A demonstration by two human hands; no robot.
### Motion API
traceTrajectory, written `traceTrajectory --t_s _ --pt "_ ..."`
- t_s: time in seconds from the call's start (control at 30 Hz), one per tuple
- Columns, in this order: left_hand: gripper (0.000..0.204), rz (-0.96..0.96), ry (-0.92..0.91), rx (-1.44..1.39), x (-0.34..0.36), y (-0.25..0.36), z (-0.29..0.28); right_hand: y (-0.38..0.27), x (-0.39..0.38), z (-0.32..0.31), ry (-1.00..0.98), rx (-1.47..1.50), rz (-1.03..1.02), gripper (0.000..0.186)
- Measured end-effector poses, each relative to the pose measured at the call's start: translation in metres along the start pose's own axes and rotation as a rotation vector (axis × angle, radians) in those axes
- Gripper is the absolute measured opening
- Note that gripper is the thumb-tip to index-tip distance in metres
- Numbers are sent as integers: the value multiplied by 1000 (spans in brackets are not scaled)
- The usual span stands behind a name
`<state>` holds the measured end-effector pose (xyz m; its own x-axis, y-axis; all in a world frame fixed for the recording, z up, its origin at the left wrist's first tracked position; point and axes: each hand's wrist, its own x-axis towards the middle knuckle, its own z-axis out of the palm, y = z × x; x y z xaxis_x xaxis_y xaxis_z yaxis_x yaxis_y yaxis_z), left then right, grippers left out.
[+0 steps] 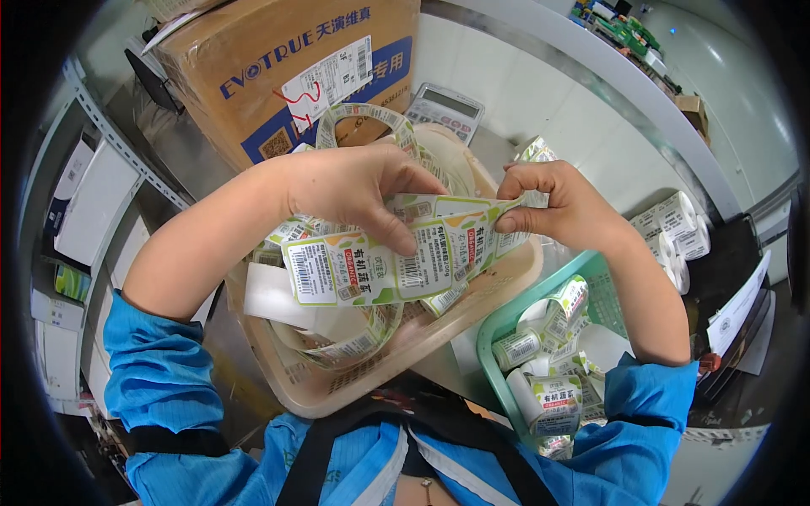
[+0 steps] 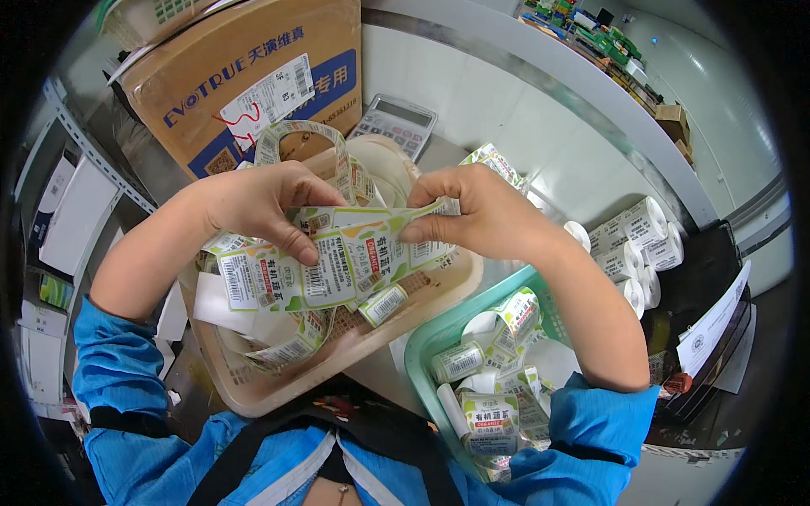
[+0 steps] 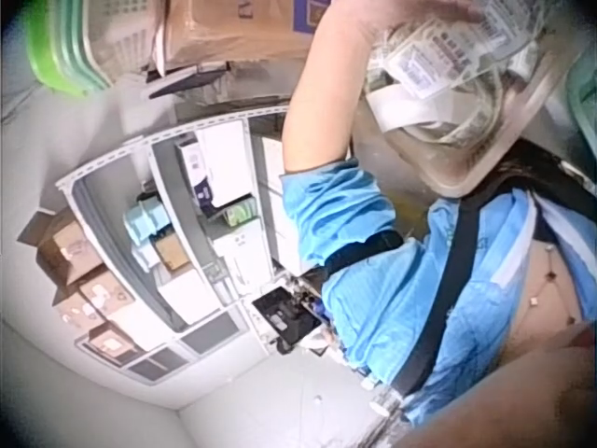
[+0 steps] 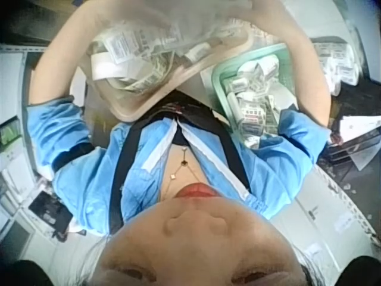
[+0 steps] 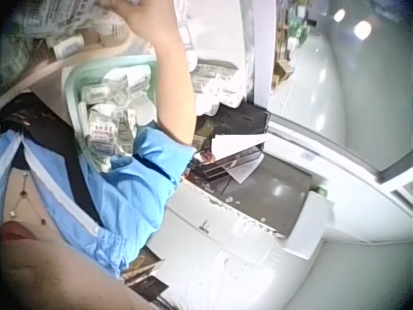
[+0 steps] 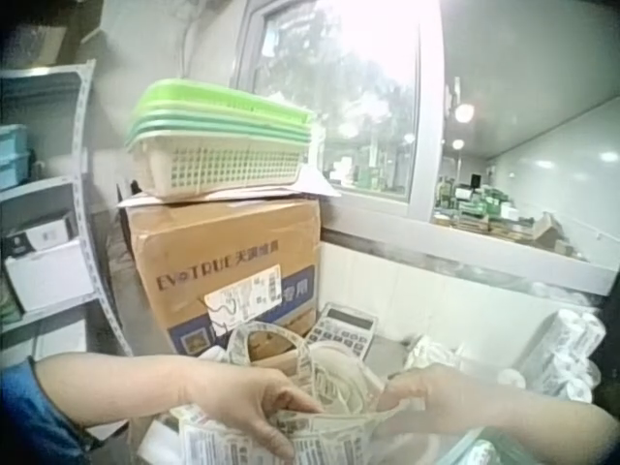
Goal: Sorting and storing various product labels into a multi-drawer storage unit.
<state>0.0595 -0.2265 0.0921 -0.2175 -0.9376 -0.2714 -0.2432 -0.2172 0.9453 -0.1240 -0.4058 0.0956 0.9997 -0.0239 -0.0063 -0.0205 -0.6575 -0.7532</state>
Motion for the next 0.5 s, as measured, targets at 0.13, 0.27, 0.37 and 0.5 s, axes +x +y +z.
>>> traceTrajectory --t_s 0.13,0.27,0.37,0.5 --pt "49 93 131 235 -2 0 -3 10 5 -7 -1 -119 -146 21" --pt "42 280 821 614 -5 9 -21 41 21 -58 643 -548 119 21" --pt "45 548 1074 1070 -14 -4 -19 85 35 -77 817 -778 221 25" --pt "53 158 463 873 -27 -13 2 114 48 -51 609 -852 260 27"
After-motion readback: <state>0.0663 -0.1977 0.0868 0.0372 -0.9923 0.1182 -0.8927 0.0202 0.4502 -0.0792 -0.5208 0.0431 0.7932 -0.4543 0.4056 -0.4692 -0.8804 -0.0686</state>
